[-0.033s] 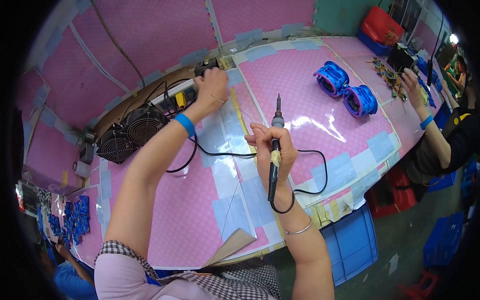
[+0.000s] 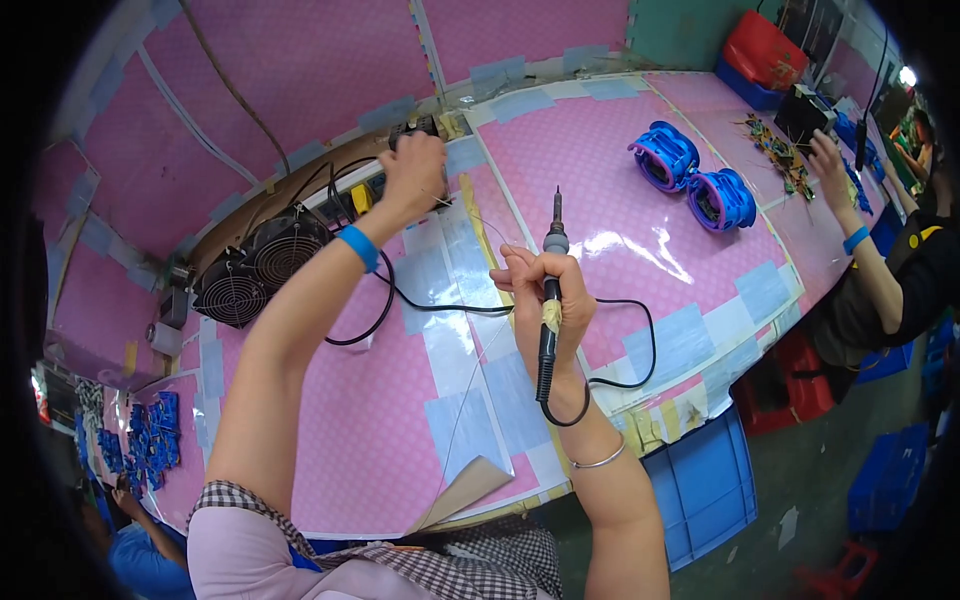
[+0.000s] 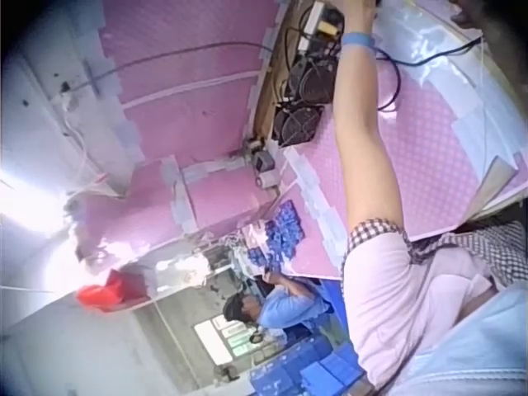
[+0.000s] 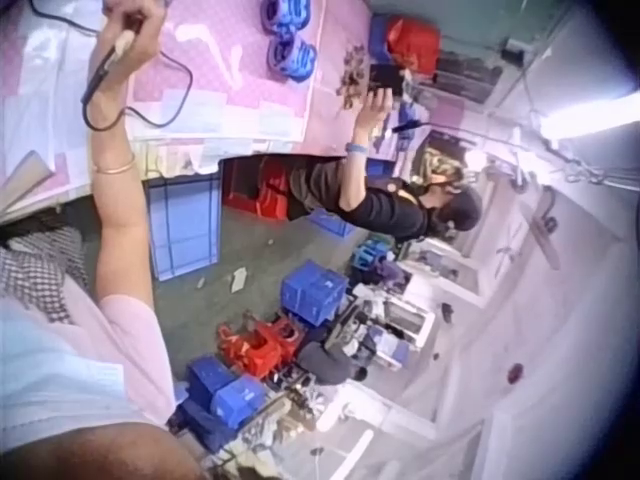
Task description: Soldering a blue cooling fan onto a circuit board at an industrial workstation.
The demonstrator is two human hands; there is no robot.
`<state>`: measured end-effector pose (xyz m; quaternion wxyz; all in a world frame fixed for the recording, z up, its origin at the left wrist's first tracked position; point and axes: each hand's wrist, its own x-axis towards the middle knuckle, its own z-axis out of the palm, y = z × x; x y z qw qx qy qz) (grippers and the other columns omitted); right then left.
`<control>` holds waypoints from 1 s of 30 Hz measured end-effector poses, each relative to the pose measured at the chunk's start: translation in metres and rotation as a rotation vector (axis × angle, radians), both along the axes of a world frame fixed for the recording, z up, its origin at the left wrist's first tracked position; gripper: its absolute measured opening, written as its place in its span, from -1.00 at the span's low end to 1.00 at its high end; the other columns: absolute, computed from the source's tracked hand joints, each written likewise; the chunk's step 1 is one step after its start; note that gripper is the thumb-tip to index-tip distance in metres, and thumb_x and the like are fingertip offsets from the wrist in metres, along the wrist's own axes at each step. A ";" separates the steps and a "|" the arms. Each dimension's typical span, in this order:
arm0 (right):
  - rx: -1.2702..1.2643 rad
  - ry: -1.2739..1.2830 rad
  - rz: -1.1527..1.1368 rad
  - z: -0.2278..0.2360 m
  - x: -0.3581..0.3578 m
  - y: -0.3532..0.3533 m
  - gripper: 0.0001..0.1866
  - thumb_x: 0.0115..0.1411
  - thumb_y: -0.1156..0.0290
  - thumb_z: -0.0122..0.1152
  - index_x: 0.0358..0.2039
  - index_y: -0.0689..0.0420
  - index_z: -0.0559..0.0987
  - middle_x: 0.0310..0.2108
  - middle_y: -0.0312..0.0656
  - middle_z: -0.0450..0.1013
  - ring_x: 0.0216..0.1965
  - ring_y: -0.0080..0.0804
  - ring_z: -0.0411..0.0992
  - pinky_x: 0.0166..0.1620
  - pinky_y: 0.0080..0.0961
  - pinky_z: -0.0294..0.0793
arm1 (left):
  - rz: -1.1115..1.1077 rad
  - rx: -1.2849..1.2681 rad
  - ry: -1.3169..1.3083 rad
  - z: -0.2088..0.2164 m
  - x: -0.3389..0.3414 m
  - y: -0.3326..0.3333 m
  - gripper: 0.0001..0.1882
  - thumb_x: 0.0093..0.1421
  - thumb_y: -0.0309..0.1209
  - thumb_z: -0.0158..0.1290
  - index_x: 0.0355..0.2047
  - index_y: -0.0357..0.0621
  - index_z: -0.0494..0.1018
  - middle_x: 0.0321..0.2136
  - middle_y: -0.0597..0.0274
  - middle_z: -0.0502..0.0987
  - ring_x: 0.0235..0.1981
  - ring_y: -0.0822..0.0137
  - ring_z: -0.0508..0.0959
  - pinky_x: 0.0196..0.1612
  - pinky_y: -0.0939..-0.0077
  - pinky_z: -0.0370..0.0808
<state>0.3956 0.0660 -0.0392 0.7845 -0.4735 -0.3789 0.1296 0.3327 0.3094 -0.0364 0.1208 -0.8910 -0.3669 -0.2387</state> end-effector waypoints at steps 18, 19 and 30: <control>0.011 -0.013 -0.002 -0.002 0.003 0.002 -0.82 0.21 0.64 0.09 -0.38 0.20 0.26 -0.28 0.17 0.52 -0.42 -0.29 0.59 -0.37 -0.51 0.65 | -0.220 0.154 -0.007 0.009 -0.026 -0.006 -0.87 0.06 -0.36 0.12 -0.34 0.05 0.55 -0.44 0.36 0.51 -0.24 0.28 0.45 -0.09 0.12 0.16; 0.007 -0.018 -0.007 -0.003 0.006 0.000 -0.82 0.21 0.64 0.09 -0.38 0.20 0.26 -0.28 0.17 0.52 -0.42 -0.29 0.59 -0.37 -0.51 0.65 | -0.261 0.061 -0.052 0.006 -0.013 -0.015 -0.89 0.04 -0.39 0.10 -0.39 0.03 0.57 -0.44 0.34 0.51 -0.23 0.27 0.45 -0.11 0.12 0.16; 0.002 0.003 0.001 0.000 0.001 0.001 -0.80 0.19 0.64 0.12 -0.39 0.19 0.26 -0.29 0.15 0.52 -0.42 -0.31 0.58 -0.34 -0.47 0.65 | 0.034 -0.213 -0.011 -0.021 0.042 -0.024 -0.86 -0.04 -0.30 0.19 -0.53 -0.08 0.61 -0.45 0.09 0.58 -0.25 0.11 0.49 -0.24 0.07 0.16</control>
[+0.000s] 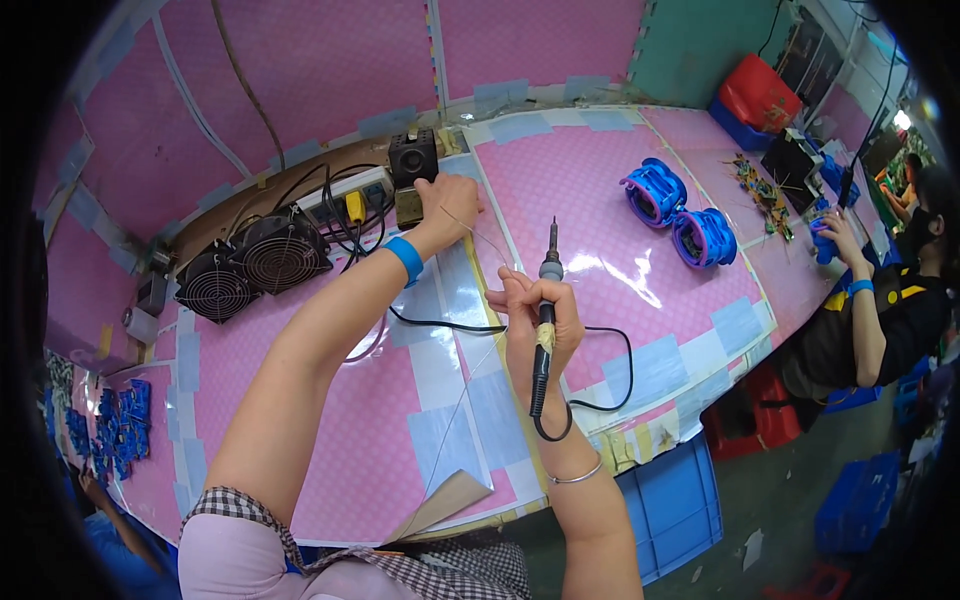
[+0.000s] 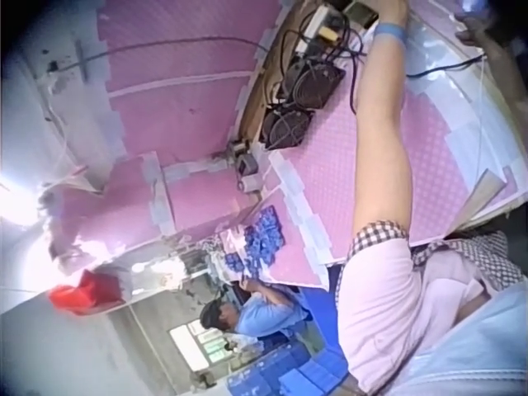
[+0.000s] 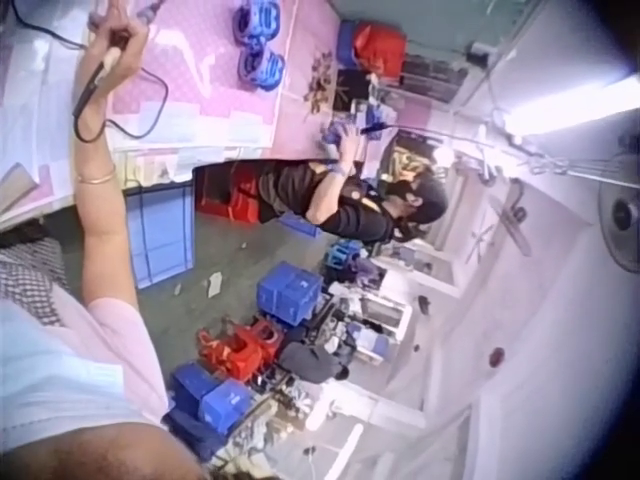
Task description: Soldering a blue cooling fan onto a circuit board at an industrial workstation.
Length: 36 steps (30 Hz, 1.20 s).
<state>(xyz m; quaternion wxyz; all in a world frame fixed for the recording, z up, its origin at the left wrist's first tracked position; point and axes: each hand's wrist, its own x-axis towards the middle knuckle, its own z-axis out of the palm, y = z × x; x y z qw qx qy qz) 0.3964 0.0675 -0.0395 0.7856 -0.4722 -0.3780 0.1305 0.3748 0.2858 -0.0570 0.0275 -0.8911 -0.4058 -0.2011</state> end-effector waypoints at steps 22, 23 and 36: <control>0.000 0.015 -0.006 0.000 0.000 0.000 -0.82 0.20 0.63 0.11 -0.39 0.17 0.28 -0.31 0.12 0.53 -0.43 -0.28 0.58 -0.36 -0.45 0.66 | 0.047 0.032 0.040 0.003 0.004 -0.026 -0.81 0.06 -0.44 0.00 -0.34 -0.14 0.57 -0.28 0.10 0.54 -0.16 0.13 0.44 -0.12 0.02 0.21; -0.011 0.016 -0.012 0.001 0.000 -0.001 -0.81 0.20 0.64 0.11 -0.39 0.17 0.27 -0.31 0.12 0.53 -0.43 -0.29 0.58 -0.36 -0.45 0.66 | 0.051 0.032 0.045 0.007 0.000 -0.026 -0.81 0.06 -0.44 0.00 -0.34 -0.14 0.57 -0.28 0.10 0.54 -0.16 0.13 0.44 -0.12 0.02 0.21; -0.010 0.010 -0.013 0.003 0.001 -0.001 -0.81 0.21 0.63 0.10 -0.39 0.17 0.26 -0.31 0.13 0.53 -0.43 -0.28 0.59 -0.36 -0.48 0.66 | -0.166 0.116 0.052 0.066 -0.070 0.036 -0.93 0.07 -0.38 0.11 -0.52 -0.04 0.53 -0.44 0.27 0.54 -0.24 0.20 0.49 -0.18 0.13 0.21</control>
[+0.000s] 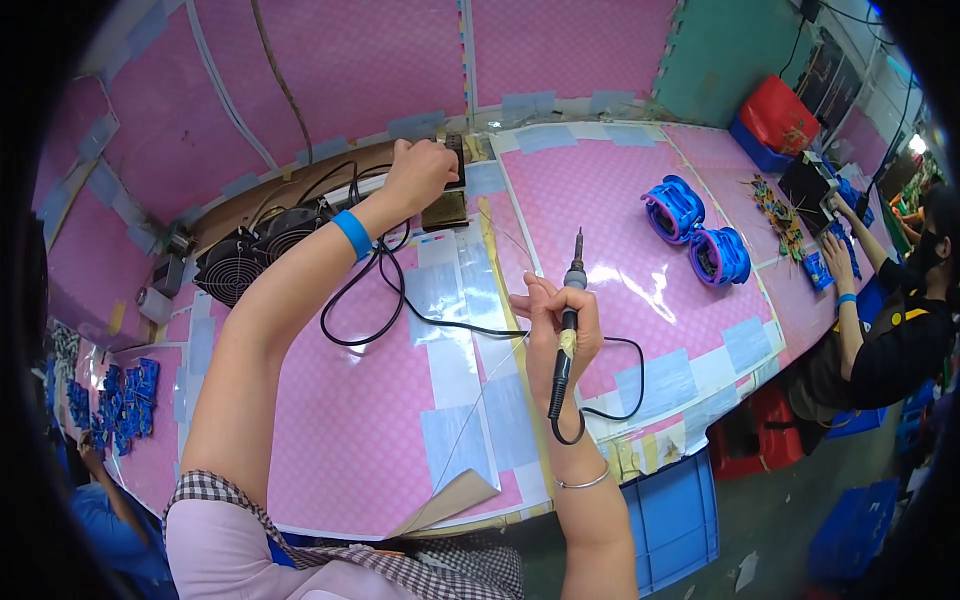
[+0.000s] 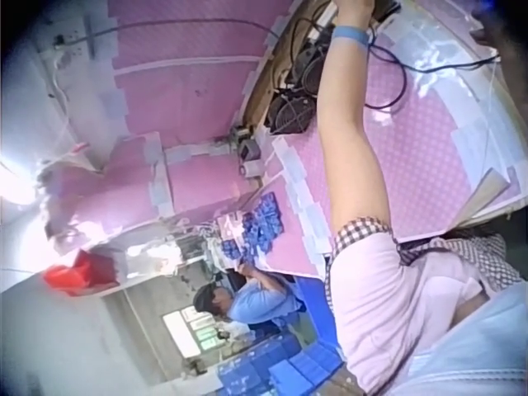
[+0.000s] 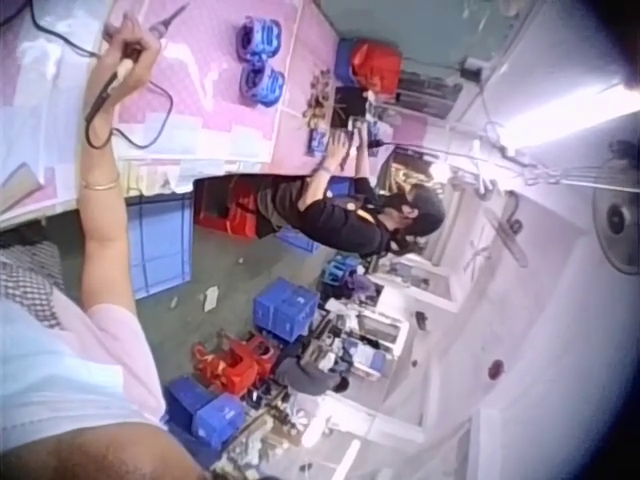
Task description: Soldering a blue cooling fan onto a circuit board at an industrial workstation.
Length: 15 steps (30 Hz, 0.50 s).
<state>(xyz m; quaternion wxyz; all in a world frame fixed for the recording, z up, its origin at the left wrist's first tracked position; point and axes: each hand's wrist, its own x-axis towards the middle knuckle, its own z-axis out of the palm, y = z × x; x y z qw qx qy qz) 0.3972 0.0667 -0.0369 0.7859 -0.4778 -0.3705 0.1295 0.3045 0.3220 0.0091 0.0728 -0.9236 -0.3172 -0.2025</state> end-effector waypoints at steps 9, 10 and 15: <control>-0.026 -0.006 -0.007 -0.003 0.001 -0.001 -0.81 0.20 0.65 0.10 -0.39 0.18 0.27 -0.32 0.14 0.53 -0.42 -0.28 0.59 -0.35 -0.47 0.66 | -0.077 0.300 0.405 -0.015 0.004 -0.008 -0.89 0.04 -0.43 0.08 -0.44 0.07 0.58 -0.44 0.37 0.51 -0.22 0.36 0.46 -0.10 0.22 0.21; -0.029 -0.006 -0.007 -0.002 0.000 -0.001 -0.81 0.19 0.65 0.10 -0.39 0.18 0.27 -0.33 0.14 0.53 -0.42 -0.28 0.59 -0.35 -0.47 0.66 | -0.042 0.227 0.420 -0.009 0.004 -0.011 -0.88 0.04 -0.43 0.08 -0.40 0.07 0.57 -0.43 0.36 0.50 -0.23 0.36 0.46 -0.12 0.23 0.20; -0.002 -0.001 -0.003 0.002 -0.002 -0.001 -0.83 0.20 0.66 0.09 -0.40 0.20 0.27 -0.31 0.15 0.53 -0.41 -0.28 0.59 -0.37 -0.51 0.64 | -0.164 0.308 0.083 -0.022 -0.003 -0.004 -0.78 0.06 -0.44 0.07 -0.24 0.05 0.51 -0.39 0.35 0.47 -0.24 0.34 0.44 -0.14 0.21 0.18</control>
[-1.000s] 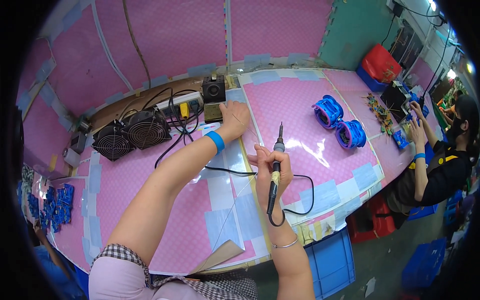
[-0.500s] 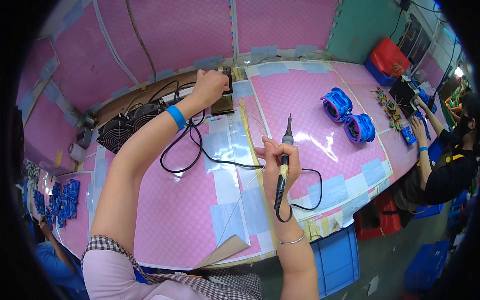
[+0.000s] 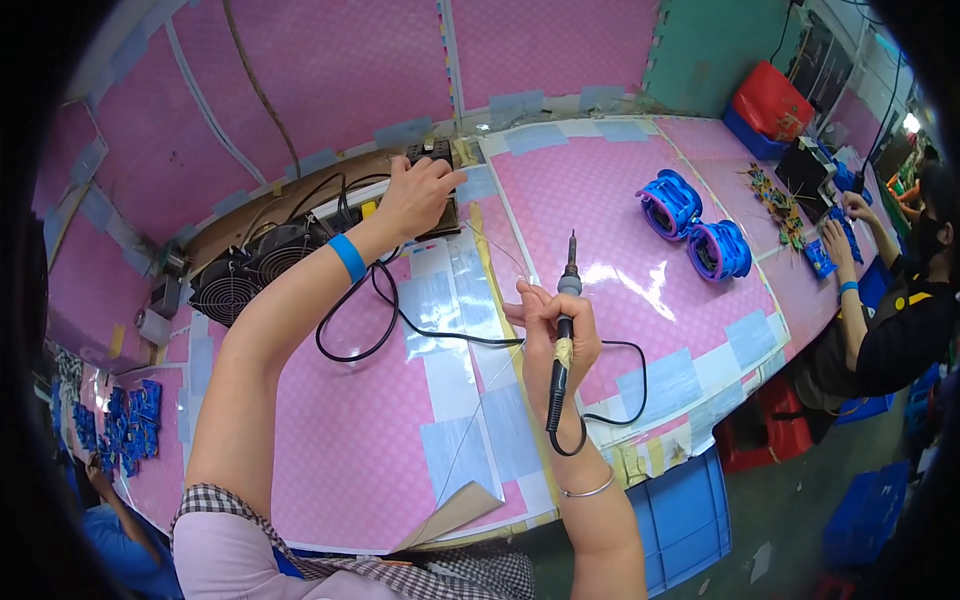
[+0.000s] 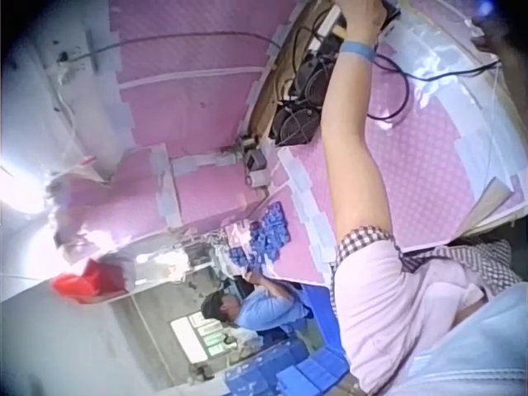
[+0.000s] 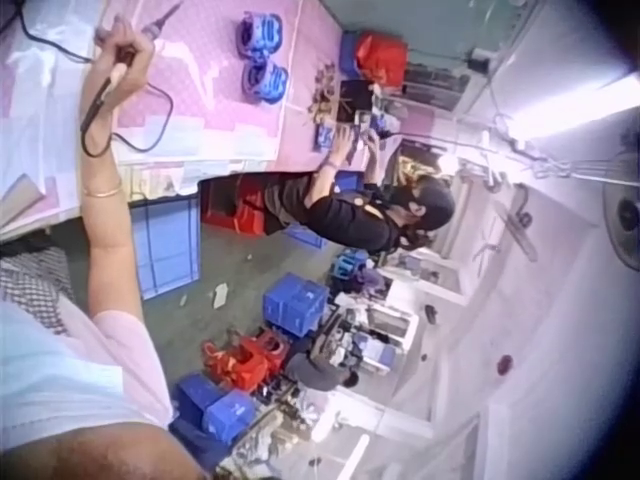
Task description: Soldering a blue cooling fan onto a circuit board at an industrial workstation.
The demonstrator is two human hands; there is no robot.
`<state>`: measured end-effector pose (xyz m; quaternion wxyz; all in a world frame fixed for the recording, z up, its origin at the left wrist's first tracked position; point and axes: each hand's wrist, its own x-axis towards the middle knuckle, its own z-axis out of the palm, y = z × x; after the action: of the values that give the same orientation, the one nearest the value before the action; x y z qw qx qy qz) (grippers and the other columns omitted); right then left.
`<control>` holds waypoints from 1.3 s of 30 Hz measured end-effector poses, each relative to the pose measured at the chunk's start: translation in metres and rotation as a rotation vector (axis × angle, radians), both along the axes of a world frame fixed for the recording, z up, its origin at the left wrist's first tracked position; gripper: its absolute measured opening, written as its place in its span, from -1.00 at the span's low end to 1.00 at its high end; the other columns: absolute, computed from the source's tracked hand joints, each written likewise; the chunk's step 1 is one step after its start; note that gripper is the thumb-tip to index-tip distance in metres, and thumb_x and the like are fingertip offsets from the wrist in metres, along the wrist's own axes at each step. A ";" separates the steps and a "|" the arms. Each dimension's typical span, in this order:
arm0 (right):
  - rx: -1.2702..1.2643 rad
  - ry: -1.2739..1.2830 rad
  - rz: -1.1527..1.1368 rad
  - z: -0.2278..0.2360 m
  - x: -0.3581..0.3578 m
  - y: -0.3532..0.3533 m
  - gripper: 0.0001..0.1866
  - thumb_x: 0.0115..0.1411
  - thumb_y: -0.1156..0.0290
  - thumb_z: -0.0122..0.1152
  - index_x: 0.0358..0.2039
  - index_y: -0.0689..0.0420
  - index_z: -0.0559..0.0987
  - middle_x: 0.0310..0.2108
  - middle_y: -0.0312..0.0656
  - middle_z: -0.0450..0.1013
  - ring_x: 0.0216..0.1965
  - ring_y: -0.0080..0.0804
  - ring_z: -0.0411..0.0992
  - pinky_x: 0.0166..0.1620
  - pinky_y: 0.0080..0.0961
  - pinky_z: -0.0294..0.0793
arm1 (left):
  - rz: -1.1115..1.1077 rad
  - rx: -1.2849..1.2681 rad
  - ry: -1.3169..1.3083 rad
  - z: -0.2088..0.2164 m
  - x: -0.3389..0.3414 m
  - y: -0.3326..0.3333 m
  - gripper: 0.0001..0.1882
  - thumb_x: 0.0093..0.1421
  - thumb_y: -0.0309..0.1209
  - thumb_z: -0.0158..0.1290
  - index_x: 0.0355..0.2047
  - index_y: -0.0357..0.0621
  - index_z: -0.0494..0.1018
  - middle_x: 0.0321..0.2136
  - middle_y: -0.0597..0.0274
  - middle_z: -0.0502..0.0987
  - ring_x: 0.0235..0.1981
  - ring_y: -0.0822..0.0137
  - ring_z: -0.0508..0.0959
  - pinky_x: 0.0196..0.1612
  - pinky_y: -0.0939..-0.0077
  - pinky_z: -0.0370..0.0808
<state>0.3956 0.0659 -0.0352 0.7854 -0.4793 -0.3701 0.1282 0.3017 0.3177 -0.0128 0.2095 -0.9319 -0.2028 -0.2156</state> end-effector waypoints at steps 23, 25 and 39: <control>0.026 -0.426 0.148 -0.004 -0.029 -0.012 -0.86 0.17 0.66 0.13 -0.40 0.25 0.34 -0.31 0.08 0.55 -0.38 -0.34 0.59 -0.40 -0.58 0.62 | -0.220 -1.247 -0.719 0.033 -0.098 -0.192 -0.78 0.28 -0.45 -0.02 -0.14 -0.23 0.55 -0.28 0.32 0.42 -0.28 0.54 0.35 -0.22 0.69 0.29; -0.001 -0.437 0.232 -0.005 -0.035 -0.013 -0.86 0.16 0.67 0.15 -0.42 0.24 0.35 -0.32 0.08 0.55 -0.39 -0.33 0.59 -0.40 -0.58 0.63 | -0.219 -1.354 -0.768 0.031 -0.114 -0.202 -0.80 0.28 -0.47 -0.02 -0.18 -0.27 0.54 -0.22 0.29 0.43 -0.23 0.54 0.37 -0.19 0.68 0.32; -0.309 -0.048 -0.058 0.019 0.083 0.152 -0.63 0.28 0.05 0.02 -0.28 0.15 0.46 -0.55 -0.34 0.35 -0.62 -0.65 0.28 -0.55 -0.71 0.24 | 0.464 -1.496 -1.408 0.003 -0.330 -0.278 -0.83 0.33 -0.29 -0.16 -0.39 -0.01 0.33 -0.70 0.50 0.14 -0.73 0.66 0.08 -0.67 0.72 0.00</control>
<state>0.4783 0.2178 -0.0159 0.6966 -0.6079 -0.3506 0.1494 -0.0282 0.0394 -0.0102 -0.5482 -0.4266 -0.5334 -0.4827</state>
